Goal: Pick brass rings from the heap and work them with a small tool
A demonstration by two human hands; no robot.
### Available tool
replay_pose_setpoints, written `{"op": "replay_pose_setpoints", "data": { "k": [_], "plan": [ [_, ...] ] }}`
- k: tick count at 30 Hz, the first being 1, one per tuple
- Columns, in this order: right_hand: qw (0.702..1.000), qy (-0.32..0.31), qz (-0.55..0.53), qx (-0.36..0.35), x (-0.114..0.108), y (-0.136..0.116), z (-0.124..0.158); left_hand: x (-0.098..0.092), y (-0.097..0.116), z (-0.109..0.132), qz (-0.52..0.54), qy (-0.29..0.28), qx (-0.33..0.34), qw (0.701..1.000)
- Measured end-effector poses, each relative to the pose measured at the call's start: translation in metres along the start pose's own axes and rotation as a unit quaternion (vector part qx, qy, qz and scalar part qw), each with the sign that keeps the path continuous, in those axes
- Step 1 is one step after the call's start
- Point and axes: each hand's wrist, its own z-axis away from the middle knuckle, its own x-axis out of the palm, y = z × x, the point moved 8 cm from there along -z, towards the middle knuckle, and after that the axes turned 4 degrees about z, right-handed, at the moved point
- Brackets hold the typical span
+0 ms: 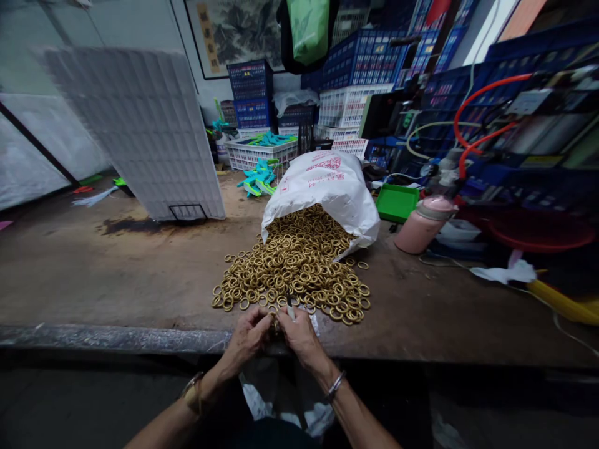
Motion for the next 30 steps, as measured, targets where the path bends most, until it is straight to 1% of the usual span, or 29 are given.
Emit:
{"op": "replay_pose_setpoints", "data": {
  "k": [2,4,6,10,12,14,16,19,23,25,27,30],
  "plan": [
    [0.998,0.037,0.038,-0.033,-0.004,-0.005,-0.002,-0.001,0.0,-0.004,-0.003,0.009,-0.023,1.0],
    [0.992,0.068,0.082,-0.076,-0.007,-0.014,-0.001,-0.007,-0.001,-0.006,-0.01,0.033,-0.045,0.998],
    [0.982,0.083,0.122,-0.12,-0.008,-0.023,0.003,-0.014,-0.004,-0.008,-0.01,0.061,-0.056,0.996],
    [0.956,0.08,0.185,-0.212,-0.001,-0.039,0.016,-0.021,-0.016,-0.011,0.047,0.096,-0.072,0.992],
    [0.938,0.066,0.218,-0.261,0.006,-0.045,0.022,-0.02,-0.021,-0.012,0.08,0.102,-0.072,0.989],
    [0.927,0.044,0.242,-0.282,0.012,-0.047,0.024,-0.018,-0.022,-0.015,0.104,0.096,-0.064,0.988],
    [0.931,0.029,0.241,-0.271,0.015,-0.043,0.022,-0.016,-0.022,-0.017,0.111,0.082,-0.054,0.989],
    [0.949,0.024,0.213,-0.233,0.014,-0.034,0.014,-0.015,-0.024,-0.022,0.094,0.062,-0.043,0.993],
    [0.975,0.043,0.148,-0.162,0.005,-0.022,0.0,-0.01,-0.027,-0.027,0.095,0.018,-0.063,0.993],
    [0.986,0.037,0.107,-0.125,0.001,-0.016,-0.005,-0.009,-0.023,-0.026,0.07,0.013,-0.058,0.996],
    [0.992,0.021,0.074,-0.095,-0.001,-0.013,-0.008,-0.007,-0.013,-0.024,0.021,0.015,-0.033,0.999],
    [0.992,0.038,0.086,-0.085,-0.006,-0.012,-0.01,-0.004,0.0,-0.021,-0.026,0.027,-0.001,0.999]
  ]
}}
